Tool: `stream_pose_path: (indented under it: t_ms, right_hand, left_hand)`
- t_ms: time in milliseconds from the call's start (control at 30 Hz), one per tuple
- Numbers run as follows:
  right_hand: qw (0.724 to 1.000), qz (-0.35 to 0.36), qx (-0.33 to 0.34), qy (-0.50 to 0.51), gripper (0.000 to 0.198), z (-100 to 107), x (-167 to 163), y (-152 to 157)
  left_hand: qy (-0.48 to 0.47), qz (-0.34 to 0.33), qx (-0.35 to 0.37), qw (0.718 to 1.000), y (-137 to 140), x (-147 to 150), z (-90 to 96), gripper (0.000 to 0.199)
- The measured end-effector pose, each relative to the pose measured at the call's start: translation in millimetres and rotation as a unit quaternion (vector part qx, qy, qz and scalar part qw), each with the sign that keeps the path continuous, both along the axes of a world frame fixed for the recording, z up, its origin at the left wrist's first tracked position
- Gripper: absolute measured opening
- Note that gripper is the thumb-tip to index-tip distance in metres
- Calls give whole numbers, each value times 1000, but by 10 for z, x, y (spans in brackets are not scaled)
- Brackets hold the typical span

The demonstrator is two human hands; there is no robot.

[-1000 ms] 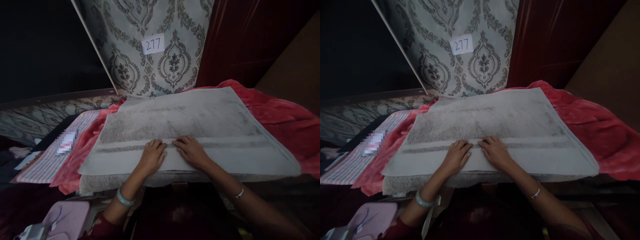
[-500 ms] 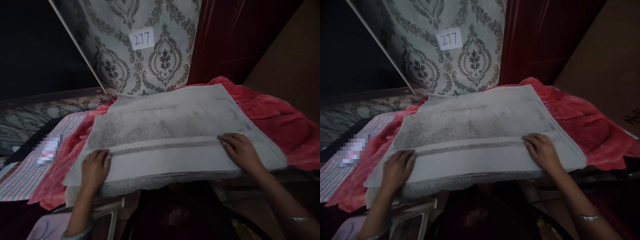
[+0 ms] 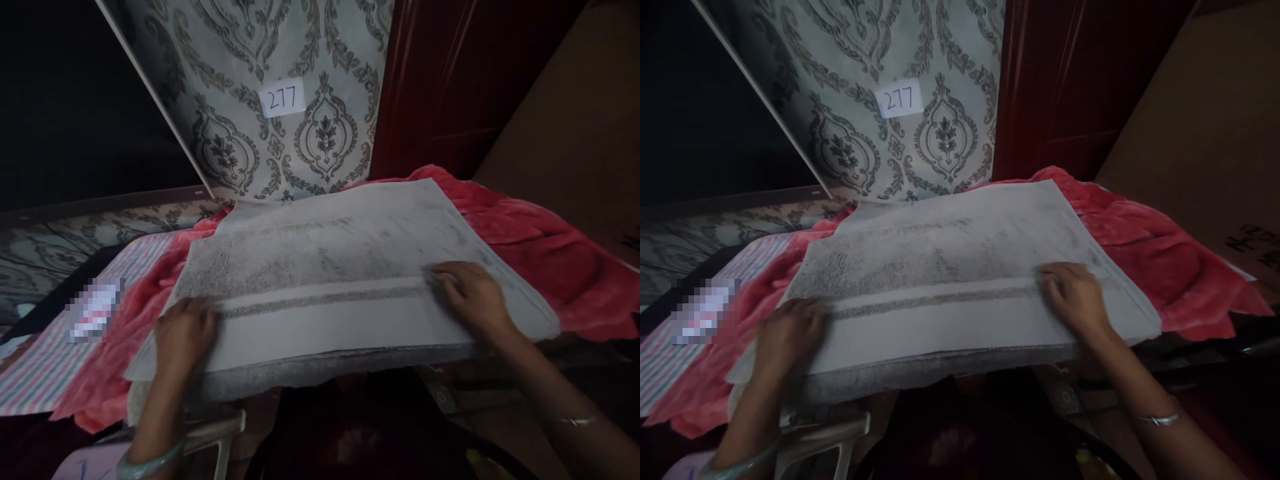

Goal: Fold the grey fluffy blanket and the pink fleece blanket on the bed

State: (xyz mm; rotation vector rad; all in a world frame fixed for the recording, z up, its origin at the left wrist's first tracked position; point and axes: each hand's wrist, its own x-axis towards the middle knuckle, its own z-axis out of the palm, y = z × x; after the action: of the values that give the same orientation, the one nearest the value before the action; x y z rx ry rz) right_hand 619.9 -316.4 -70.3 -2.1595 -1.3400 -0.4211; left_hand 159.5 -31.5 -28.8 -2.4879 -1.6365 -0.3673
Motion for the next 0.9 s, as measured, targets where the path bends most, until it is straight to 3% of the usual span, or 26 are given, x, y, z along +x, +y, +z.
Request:
stream_pose_path:
  t_ms: [100,233,367,533,667,767,900]
  right_hand:
    - [991,131,-39,3,43,146,-299,507]
    - [961,259,-98,-15,51,276,-668,1205]
    - [941,296,-162,-31,68,170,-811,1618]
    - [941,290,-167,-47,66,-104,-806,1692]
    - [941,292,-163,-53,66,-152,-729,1688]
    - [945,264,-183,-58,62,-125,-504,1693]
    - [963,157,-213,-56,61,-94,29,1591]
  left_hand:
    - [19,-139,-29,990,-83,541,112,54]
    - [58,-317,-103,941,-132,1343,199,63]
    - [59,-378,-100,918,-61,1824,68,69]
    - [53,-373,-70,924,-38,1900,-226,71]
    - [55,-370,-67,925,-57,1868,-273,72]
    - [56,-369,-71,925,-50,1866,-256,71]
    - [49,-370,-66,925,-28,1863,-270,69]
